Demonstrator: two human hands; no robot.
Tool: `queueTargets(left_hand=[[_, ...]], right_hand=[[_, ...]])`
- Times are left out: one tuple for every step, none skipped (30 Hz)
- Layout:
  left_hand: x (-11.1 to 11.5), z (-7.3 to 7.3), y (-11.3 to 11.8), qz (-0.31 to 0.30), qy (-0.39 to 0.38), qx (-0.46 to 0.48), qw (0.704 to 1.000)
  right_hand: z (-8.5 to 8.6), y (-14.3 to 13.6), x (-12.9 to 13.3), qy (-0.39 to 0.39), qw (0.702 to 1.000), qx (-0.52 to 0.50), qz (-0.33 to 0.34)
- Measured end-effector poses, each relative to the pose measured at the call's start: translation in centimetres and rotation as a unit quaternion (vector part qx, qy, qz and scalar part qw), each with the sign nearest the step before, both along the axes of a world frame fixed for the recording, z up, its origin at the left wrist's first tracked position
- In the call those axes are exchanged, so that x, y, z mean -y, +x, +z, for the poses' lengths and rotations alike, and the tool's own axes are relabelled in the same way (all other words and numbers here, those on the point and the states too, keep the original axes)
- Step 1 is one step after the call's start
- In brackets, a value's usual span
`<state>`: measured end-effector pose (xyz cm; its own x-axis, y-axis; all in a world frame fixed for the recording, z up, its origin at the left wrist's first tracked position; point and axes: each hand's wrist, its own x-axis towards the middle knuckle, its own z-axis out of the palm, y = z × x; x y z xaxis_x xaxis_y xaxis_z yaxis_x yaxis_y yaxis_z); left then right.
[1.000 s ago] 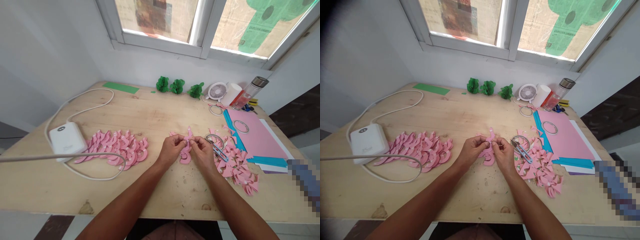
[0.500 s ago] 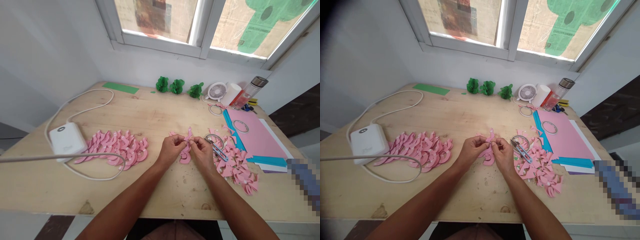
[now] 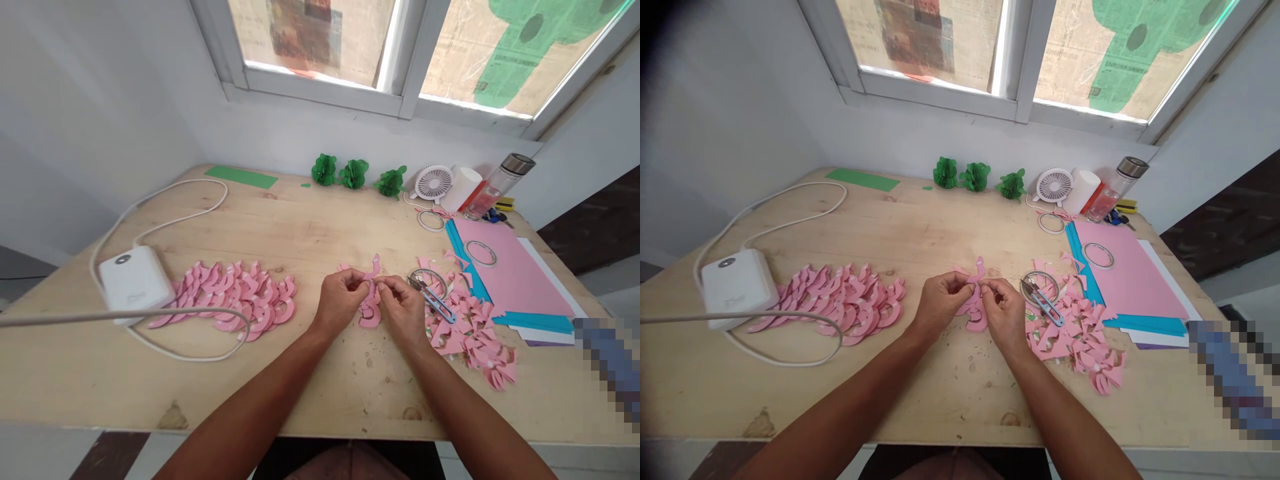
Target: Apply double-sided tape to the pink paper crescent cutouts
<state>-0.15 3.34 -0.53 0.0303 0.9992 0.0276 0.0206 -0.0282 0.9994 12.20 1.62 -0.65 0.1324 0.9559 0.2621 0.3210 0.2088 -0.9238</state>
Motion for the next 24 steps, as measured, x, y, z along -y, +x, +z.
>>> queueTargets(left_hand=[[0.0, 0.0, 0.0, 0.002, 0.002, -0.003, 1.0], [0.0, 0.1, 0.0, 0.004, 0.004, -0.004, 1.0], [0.0, 0.1, 0.0, 0.007, 0.006, -0.004, 1.0], [0.0, 0.1, 0.0, 0.01, 0.007, -0.002, 1.0], [0.0, 0.1, -0.1, 0.012, 0.007, 0.002, 1.0], [0.0, 0.1, -0.1, 0.014, 0.007, 0.006, 1.0], [0.0, 0.1, -0.1, 0.014, 0.006, 0.011, 1.0], [-0.1, 0.1, -0.2, 0.012, 0.004, 0.017, 1.0], [-0.1, 0.1, -0.2, 0.008, 0.002, 0.023, 1.0], [-0.1, 0.1, -0.2, 0.004, -0.002, 0.03, 1.0], [-0.1, 0.1, -0.1, -0.001, -0.008, 0.038, 0.999], [-0.1, 0.1, -0.1, -0.007, -0.014, 0.047, 0.999], [-0.1, 0.1, 0.0, -0.014, -0.02, 0.056, 0.998], [-0.1, 0.1, 0.1, -0.022, -0.025, 0.063, 0.997], [-0.1, 0.1, 0.1, -0.028, -0.029, 0.069, 0.997], [0.0, 0.1, 0.2, -0.033, -0.032, 0.073, 0.996], [0.0, 0.1, 0.2, -0.036, -0.034, 0.075, 0.996], [0.0, 0.1, 0.2, -0.038, -0.037, 0.077, 0.996], [0.0, 0.0, 0.3, -0.039, -0.04, 0.079, 0.995], [0.1, 0.0, 0.3, -0.041, -0.044, 0.081, 0.995], [0.1, -0.1, 0.3, -0.042, -0.047, 0.084, 0.994], [0.1, -0.1, 0.3, -0.044, -0.05, 0.087, 0.994], [0.0, 0.0, 0.3, -0.045, -0.054, 0.091, 0.993], [0.0, 0.0, 0.2, -0.044, -0.059, 0.096, 0.993]], right_hand=[[0.0, 0.0, 0.0, -0.002, 1.0, -0.001, -0.002], [0.0, 0.1, 0.0, -0.004, 1.0, -0.002, -0.005], [0.0, 0.1, 0.0, -0.005, 1.0, -0.003, -0.011], [0.0, 0.2, -0.1, -0.008, 1.0, -0.004, -0.017], [0.1, 0.3, -0.1, -0.011, 1.0, -0.006, -0.024], [0.1, 0.4, -0.1, -0.015, 0.999, -0.009, -0.03], [0.1, 0.4, -0.1, -0.018, 0.999, -0.012, -0.034], [0.2, 0.4, -0.1, -0.022, 0.999, -0.014, -0.033], [0.2, 0.4, -0.1, -0.026, 0.999, -0.016, -0.028], [0.2, 0.4, -0.1, -0.029, 0.999, -0.019, -0.022], [0.1, 0.4, -0.1, -0.033, 0.999, -0.024, -0.016], [0.0, 0.3, -0.1, -0.039, 0.999, -0.032, -0.01], [-0.2, 0.3, -0.2, -0.046, 0.998, -0.043, -0.005], [-0.3, 0.3, -0.2, -0.053, 0.997, -0.055, -0.004], [-0.5, 0.3, -0.3, -0.06, 0.996, -0.066, -0.003], [-0.7, 0.3, -0.4, -0.068, 0.995, -0.073, -0.001], [-0.8, 0.3, -0.4, -0.075, 0.994, -0.078, 0.002], [-0.9, 0.4, -0.5, -0.08, 0.994, -0.08, 0.004], [-1.0, 0.4, -0.5, -0.084, 0.993, -0.083, 0.007], [-1.0, 0.4, -0.5, -0.088, 0.992, -0.086, 0.01], [-1.0, 0.4, -0.5, -0.09, 0.992, -0.09, 0.013], [-1.0, 0.4, -0.5, -0.09, 0.991, -0.094, 0.016], [-1.0, 0.3, -0.5, -0.089, 0.991, -0.1, 0.018], [-1.0, 0.3, -0.5, -0.087, 0.99, -0.105, 0.02]])
